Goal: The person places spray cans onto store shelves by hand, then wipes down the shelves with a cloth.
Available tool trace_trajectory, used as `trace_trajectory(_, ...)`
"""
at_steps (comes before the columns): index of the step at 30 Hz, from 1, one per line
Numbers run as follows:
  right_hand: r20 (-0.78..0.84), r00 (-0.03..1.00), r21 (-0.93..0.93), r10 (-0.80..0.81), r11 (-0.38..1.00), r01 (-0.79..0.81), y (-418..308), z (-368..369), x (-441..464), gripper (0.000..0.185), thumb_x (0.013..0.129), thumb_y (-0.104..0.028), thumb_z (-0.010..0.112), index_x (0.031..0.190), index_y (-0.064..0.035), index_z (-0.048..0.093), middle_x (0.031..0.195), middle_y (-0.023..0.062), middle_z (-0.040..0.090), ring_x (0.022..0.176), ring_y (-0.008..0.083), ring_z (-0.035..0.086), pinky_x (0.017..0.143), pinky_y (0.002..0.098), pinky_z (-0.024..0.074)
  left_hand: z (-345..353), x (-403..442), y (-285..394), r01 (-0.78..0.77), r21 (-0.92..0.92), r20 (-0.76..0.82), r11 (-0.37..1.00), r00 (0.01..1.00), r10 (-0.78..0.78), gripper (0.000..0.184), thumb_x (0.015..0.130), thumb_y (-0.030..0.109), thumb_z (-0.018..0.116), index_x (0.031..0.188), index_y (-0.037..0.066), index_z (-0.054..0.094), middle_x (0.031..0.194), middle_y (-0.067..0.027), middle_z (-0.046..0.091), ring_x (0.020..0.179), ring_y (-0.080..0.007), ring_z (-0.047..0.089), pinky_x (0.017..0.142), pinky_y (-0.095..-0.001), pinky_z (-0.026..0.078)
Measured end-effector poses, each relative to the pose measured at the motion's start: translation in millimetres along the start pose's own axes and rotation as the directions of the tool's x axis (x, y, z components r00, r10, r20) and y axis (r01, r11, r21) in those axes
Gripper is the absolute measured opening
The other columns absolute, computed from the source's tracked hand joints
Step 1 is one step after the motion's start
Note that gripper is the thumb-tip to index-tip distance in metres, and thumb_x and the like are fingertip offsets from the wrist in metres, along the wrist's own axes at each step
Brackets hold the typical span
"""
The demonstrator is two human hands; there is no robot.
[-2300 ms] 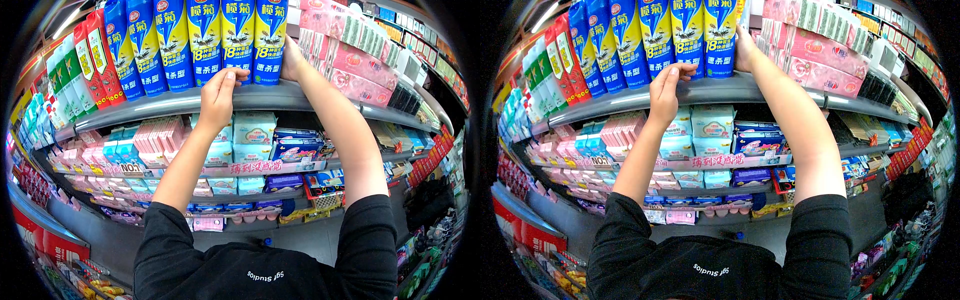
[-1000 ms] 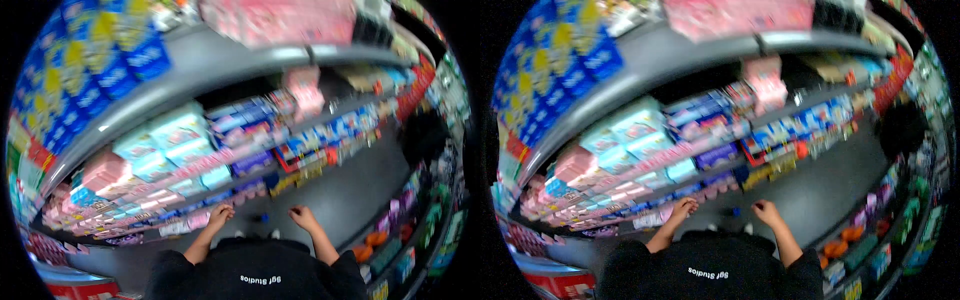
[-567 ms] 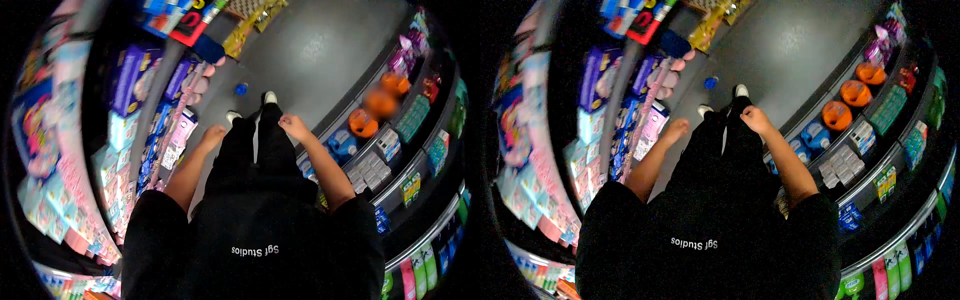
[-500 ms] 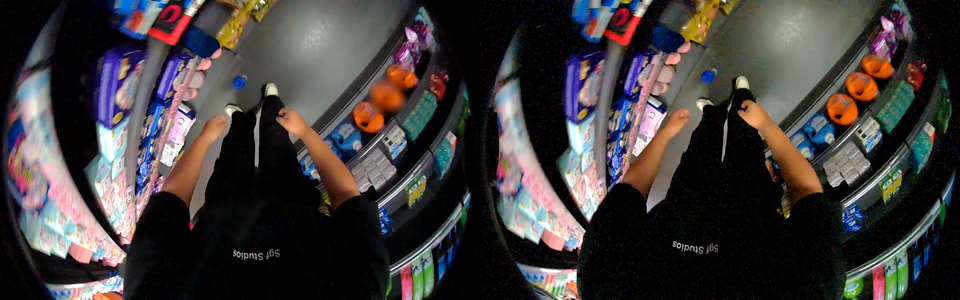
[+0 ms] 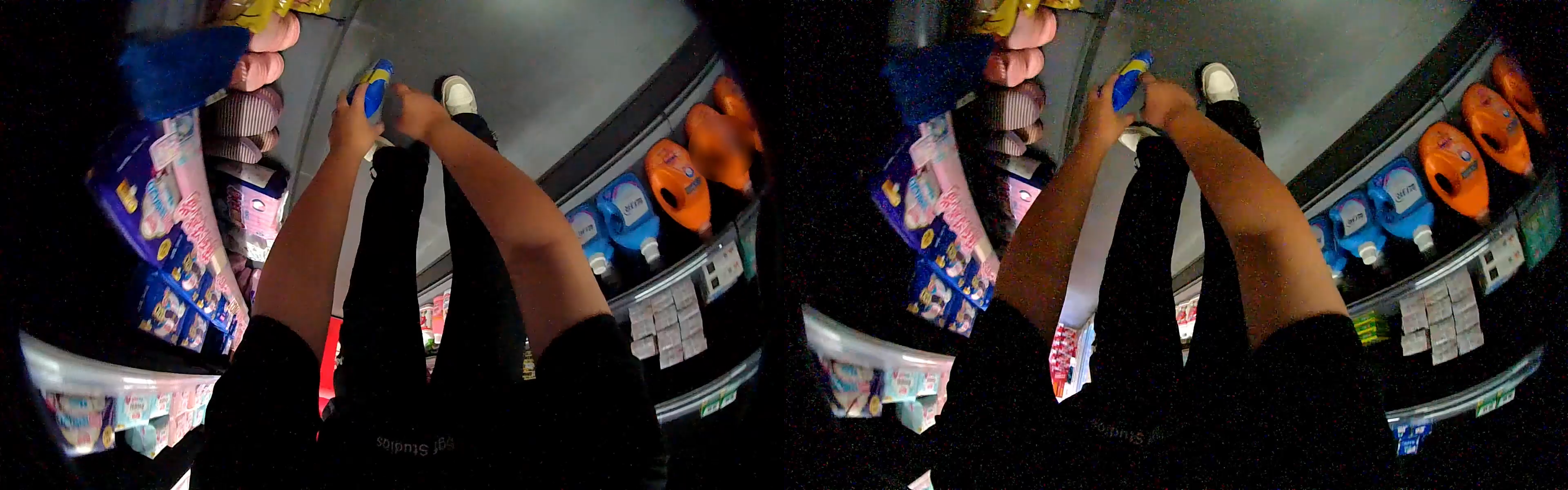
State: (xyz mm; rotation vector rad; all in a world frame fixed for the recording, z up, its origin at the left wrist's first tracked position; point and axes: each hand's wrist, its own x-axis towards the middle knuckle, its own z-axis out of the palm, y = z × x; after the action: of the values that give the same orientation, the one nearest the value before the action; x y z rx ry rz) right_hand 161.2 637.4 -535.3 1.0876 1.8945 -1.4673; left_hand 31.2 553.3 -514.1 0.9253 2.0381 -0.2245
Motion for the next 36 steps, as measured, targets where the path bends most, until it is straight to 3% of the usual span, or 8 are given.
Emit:
trace_trajectory(2, -0.098, 0.991, 0.094, -0.087, 0.991, 0.096, 6, 26, 14, 0.075, 0.069, -0.021, 0.072, 0.134, -0.0076, 0.037, 0.127, 0.0208, 0.051, 0.115, 0.038, 0.051, 0.096, 0.0439, 0.0438, 14, 10, -7, -0.083, -0.051, -0.108, 0.995, 0.991, 0.077, 0.077, 0.069, 0.019, 0.076, 0.135, 0.021, 0.038, 0.139, -0.018, 0.035, 0.118, -0.0394, 0.047, 0.092, -0.0482, 0.045)
trace_trajectory(8, -0.233, 0.971, 0.29, -0.06, 0.948, 0.129, 9, 69, 33, 0.085, 0.07, -0.017, 0.071, 0.142, -0.011, 0.026, 0.131, 0.021, 0.046, 0.117, 0.0393, 0.048, 0.1, 0.0438, 0.0402, 7, 18, -1, -0.14, 0.059, -0.244, 0.988, 0.958, 0.151, 0.061, 0.067, 0.016, 0.074, 0.122, 0.015, 0.048, 0.117, -0.016, 0.05, 0.102, -0.038, 0.055, 0.082, -0.0461, 0.048)
trace_trajectory(15, -0.199, 0.957, 0.176, -0.21, 0.953, 0.246, -12, 29, -24, 0.087, 0.068, -0.015, 0.072, 0.142, -0.0111, 0.026, 0.139, 0.0211, 0.038, 0.122, 0.0393, 0.043, 0.104, 0.0423, 0.0362, -44, -20, 13, -0.174, 0.051, -0.266, 0.983, 0.947, 0.181, 0.06, 0.063, 0.022, 0.078, 0.115, 0.007, 0.051, 0.108, -0.0205, 0.054, 0.098, -0.0389, 0.055, 0.08, -0.0456, 0.047)
trace_trajectory(22, -0.362, 0.872, 0.191, -0.33, 0.889, 0.415, -63, -29, -159, 0.087, 0.064, -0.011, 0.077, 0.138, -0.0059, 0.033, 0.135, 0.0221, 0.042, 0.122, 0.0391, 0.042, 0.103, 0.0416, 0.0353, -157, -175, 63, -0.322, 0.054, -0.269, 0.945, 0.907, 0.324, 0.054, 0.065, 0.02, 0.075, 0.112, 0.009, 0.052, 0.107, -0.0167, 0.056, 0.097, -0.0362, 0.056, 0.082, -0.0441, 0.047)
trace_trajectory(26, -0.431, 0.753, 0.01, -0.498, 0.831, 0.556, -119, -88, -254, 0.08, 0.063, -0.013, 0.077, 0.133, -0.0034, 0.04, 0.133, 0.0201, 0.045, 0.127, 0.0372, 0.039, 0.106, 0.0408, 0.0329, -241, -298, 98, -0.442, -0.032, -0.304, 0.896, 0.859, 0.413, 0.053, 0.063, 0.016, 0.073, 0.112, 0.008, 0.052, 0.106, -0.0156, 0.055, 0.099, -0.0351, 0.056, 0.084, -0.0422, 0.047)
trace_trajectory(30, -0.396, 0.575, -0.144, -0.716, 0.667, 0.731, -182, -143, -346, 0.073, 0.06, -0.017, 0.077, 0.125, -0.0039, 0.047, 0.128, 0.0196, 0.05, 0.122, 0.0351, 0.046, 0.102, 0.0415, 0.0363, -328, -426, 118, -0.566, -0.054, -0.436, 0.822, 0.754, 0.491, 0.049, 0.064, 0.018, 0.071, 0.109, 0.01, 0.054, 0.107, -0.0132, 0.056, 0.1, -0.0349, 0.057, 0.082, -0.0413, 0.048)
trace_trajectory(32, -0.318, 0.6, -0.151, -0.734, 0.664, 0.732, -220, -167, -390, 0.074, 0.058, -0.021, 0.08, 0.123, -0.0044, 0.049, 0.125, 0.0192, 0.053, 0.117, 0.0352, 0.05, 0.098, 0.0417, 0.0396, -368, -484, 121, -0.58, -0.058, -0.515, 0.813, 0.715, 0.473, 0.052, 0.062, 0.02, 0.073, 0.109, 0.01, 0.055, 0.108, -0.0135, 0.059, 0.1, -0.0338, 0.058, 0.083, -0.0396, 0.047)
trace_trajectory(36, -0.238, 0.399, -0.276, -0.885, 0.456, 0.846, -295, -198, -459, 0.074, 0.057, -0.029, 0.084, 0.118, -0.0049, 0.05, 0.112, 0.0187, 0.059, 0.1, 0.0344, 0.061, 0.086, 0.0392, 0.0487, -416, -573, 102, -0.689, -0.035, -0.686, 0.724, 0.543, 0.484, 0.06, 0.058, 0.022, 0.076, 0.112, 0.008, 0.055, 0.108, -0.0138, 0.061, 0.1, -0.033, 0.059, 0.086, -0.0403, 0.047)
